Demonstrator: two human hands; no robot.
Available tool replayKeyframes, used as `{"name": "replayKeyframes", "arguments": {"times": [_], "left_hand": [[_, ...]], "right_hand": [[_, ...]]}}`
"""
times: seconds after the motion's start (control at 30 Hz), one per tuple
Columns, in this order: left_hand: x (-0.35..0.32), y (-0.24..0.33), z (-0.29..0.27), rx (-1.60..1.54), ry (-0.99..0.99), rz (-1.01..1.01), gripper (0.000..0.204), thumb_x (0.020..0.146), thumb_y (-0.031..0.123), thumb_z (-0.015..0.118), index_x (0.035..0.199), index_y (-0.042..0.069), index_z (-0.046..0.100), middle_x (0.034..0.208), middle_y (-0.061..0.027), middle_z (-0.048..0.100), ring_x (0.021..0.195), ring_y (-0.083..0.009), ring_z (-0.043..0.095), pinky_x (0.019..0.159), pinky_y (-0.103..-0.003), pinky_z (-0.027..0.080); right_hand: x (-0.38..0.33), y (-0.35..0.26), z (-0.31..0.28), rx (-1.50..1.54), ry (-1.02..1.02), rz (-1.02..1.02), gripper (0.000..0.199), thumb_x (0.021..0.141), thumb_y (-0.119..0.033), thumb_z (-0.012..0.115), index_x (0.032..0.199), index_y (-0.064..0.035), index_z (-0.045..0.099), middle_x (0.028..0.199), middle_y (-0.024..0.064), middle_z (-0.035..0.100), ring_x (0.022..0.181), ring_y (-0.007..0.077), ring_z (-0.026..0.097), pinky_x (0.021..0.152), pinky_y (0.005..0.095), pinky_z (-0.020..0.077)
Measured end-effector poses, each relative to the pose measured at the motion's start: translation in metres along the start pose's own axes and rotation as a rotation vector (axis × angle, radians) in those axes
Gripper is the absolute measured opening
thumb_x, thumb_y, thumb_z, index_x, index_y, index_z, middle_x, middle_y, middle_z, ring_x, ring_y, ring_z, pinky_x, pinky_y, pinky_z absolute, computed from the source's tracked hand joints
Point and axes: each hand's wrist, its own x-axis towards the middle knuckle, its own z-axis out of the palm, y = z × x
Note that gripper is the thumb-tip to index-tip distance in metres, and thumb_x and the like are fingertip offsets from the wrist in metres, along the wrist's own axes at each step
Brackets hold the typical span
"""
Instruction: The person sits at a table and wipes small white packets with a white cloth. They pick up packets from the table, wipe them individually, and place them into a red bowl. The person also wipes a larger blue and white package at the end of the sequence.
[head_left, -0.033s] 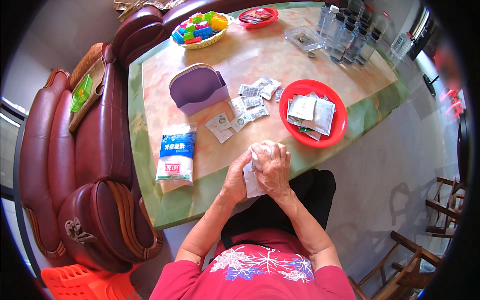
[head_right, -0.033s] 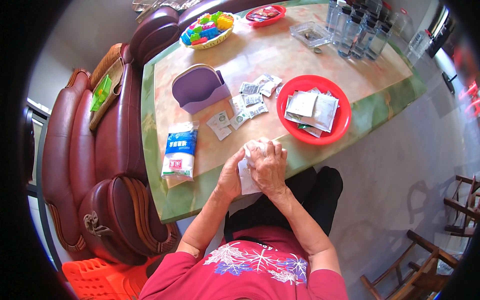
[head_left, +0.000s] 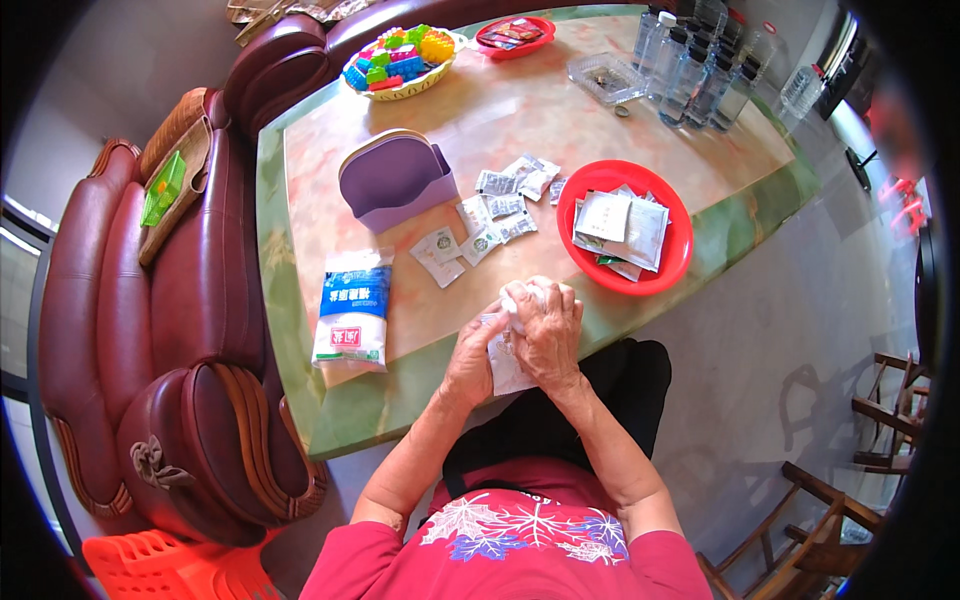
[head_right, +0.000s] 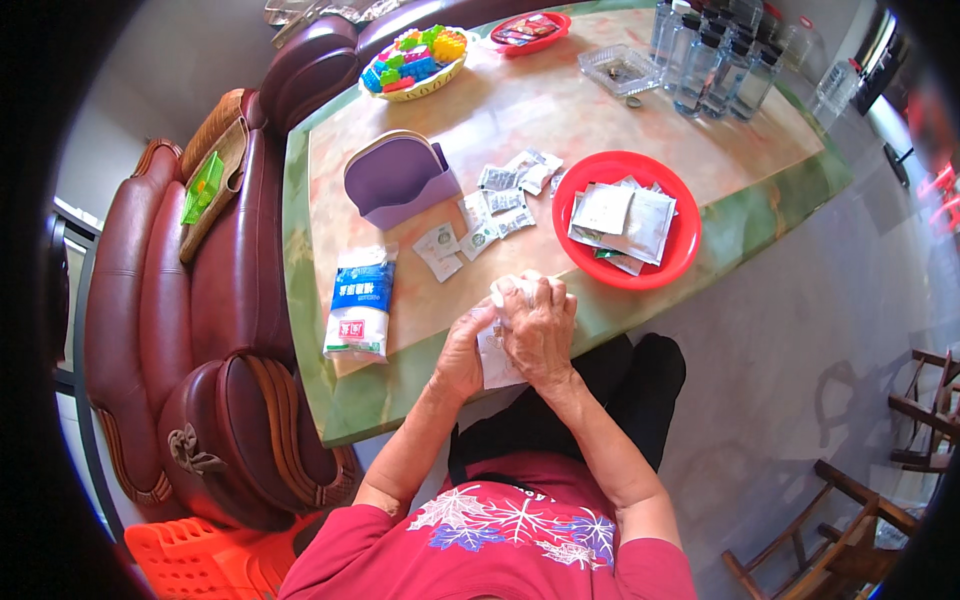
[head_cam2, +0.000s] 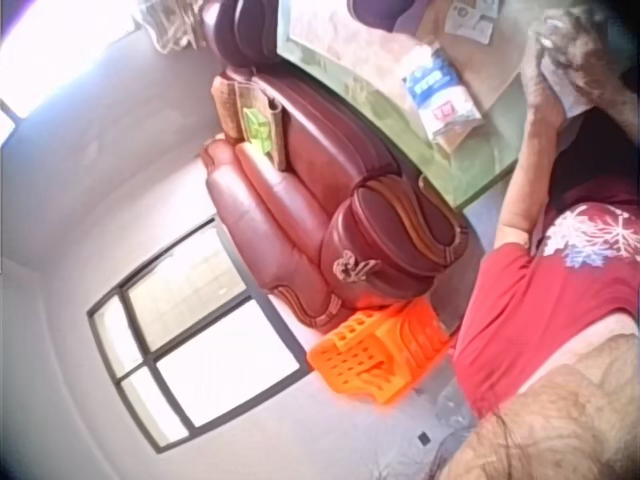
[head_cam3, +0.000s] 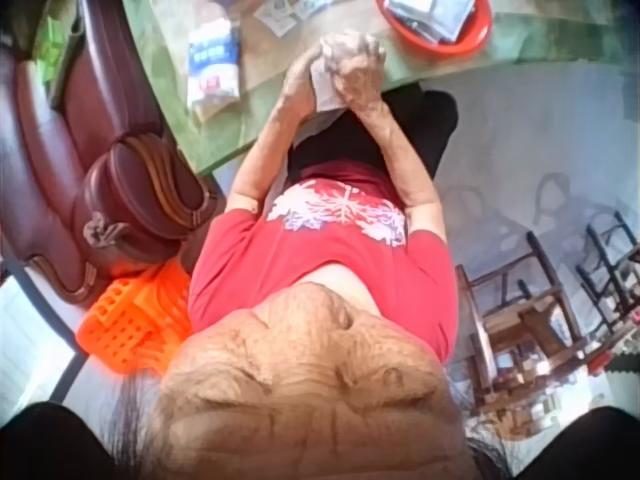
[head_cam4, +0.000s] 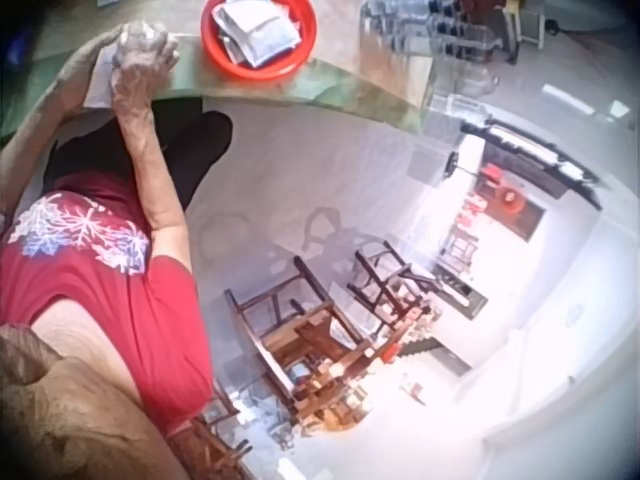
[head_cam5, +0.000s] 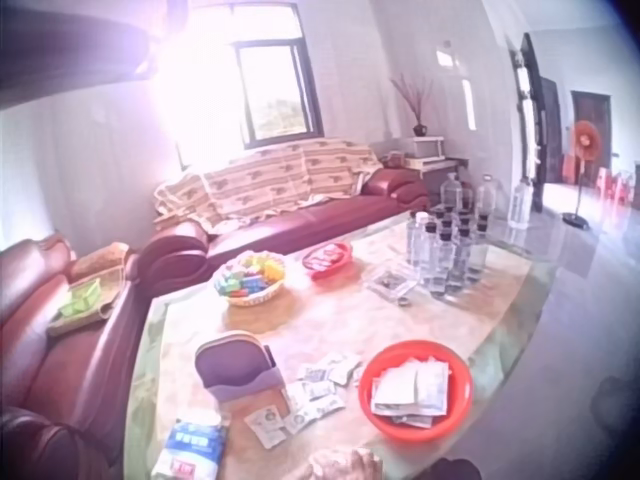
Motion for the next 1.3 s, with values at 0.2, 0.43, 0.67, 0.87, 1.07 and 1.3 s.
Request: {"name": "replayKeyframes", "arguments": {"times": [0.2, 0.43, 0.67, 0.87, 1.07, 1.3], "left_hand": [[-0.001, -0.003, 0.005, -0.017, -0.007, 0.078, 0.043, 0.103, 0.027, 0.045, 0.139, 0.005, 0.046, 0.129, -0.0130, 0.058, 0.114, -0.0232, 0.060, 0.098, -0.040, 0.050], [-0.003, 0.006, 0.008, -0.195, -0.106, 0.072, 0.052, 0.105, 0.041, 0.032, 0.150, 0.014, 0.028, 0.134, -0.0236, 0.050, 0.123, -0.0354, 0.052, 0.106, -0.049, 0.042], [0.002, 0.009, 0.006, -0.184, -0.093, 0.091, 0.049, 0.107, 0.037, 0.025, 0.150, 0.014, 0.032, 0.143, -0.0121, 0.044, 0.129, -0.0273, 0.048, 0.109, -0.044, 0.040], [0.000, 0.007, 0.004, -0.155, -0.151, 0.094, 0.051, 0.106, 0.041, 0.025, 0.153, 0.019, 0.026, 0.147, -0.0138, 0.042, 0.132, -0.0295, 0.046, 0.109, -0.047, 0.040], [-0.001, 0.002, 0.002, -0.269, -0.177, 0.081, 0.052, 0.105, 0.042, 0.028, 0.153, 0.022, 0.024, 0.146, -0.0187, 0.042, 0.130, -0.0343, 0.047, 0.106, -0.050, 0.042], [0.002, -0.003, -0.001, -0.334, -0.108, 0.118, 0.051, 0.105, 0.043, 0.028, 0.145, 0.012, 0.036, 0.145, -0.0217, 0.042, 0.130, -0.0380, 0.045, 0.109, -0.053, 0.038]], "right_hand": [[0.013, 0.027, -0.004, 0.440, 0.039, 0.149, 0.040, 0.077, -0.006, 0.069, 0.116, -0.0092, 0.062, 0.110, 0.0122, 0.058, 0.104, 0.0314, 0.053, 0.094, 0.0406, 0.0414], [-0.027, -0.019, -0.021, 0.271, -0.098, -0.180, 0.051, 0.070, -0.014, 0.073, 0.120, -0.0150, 0.063, 0.123, 0.0084, 0.055, 0.118, 0.0302, 0.045, 0.100, 0.0442, 0.0328], [-0.002, -0.008, -0.001, 0.097, -0.091, -0.060, 0.041, 0.080, -0.023, 0.066, 0.119, -0.0151, 0.061, 0.124, 0.0082, 0.053, 0.116, 0.0286, 0.046, 0.091, 0.0426, 0.0346], [0.008, 0.011, 0.005, 0.018, -0.059, 0.029, 0.047, 0.074, -0.019, 0.071, 0.119, -0.0127, 0.061, 0.124, 0.0118, 0.052, 0.113, 0.0303, 0.046, 0.091, 0.0450, 0.0406], [-0.012, -0.011, -0.015, 0.178, -0.055, -0.234, 0.041, 0.077, -0.014, 0.068, 0.117, -0.0076, 0.062, 0.115, 0.0174, 0.055, 0.106, 0.0339, 0.052, 0.095, 0.0479, 0.0417], [-0.020, -0.016, -0.009, 0.073, -0.010, -0.141, 0.040, 0.079, -0.011, 0.066, 0.119, -0.0094, 0.061, 0.114, 0.0153, 0.056, 0.107, 0.0341, 0.053, 0.094, 0.0473, 0.0424]]}}
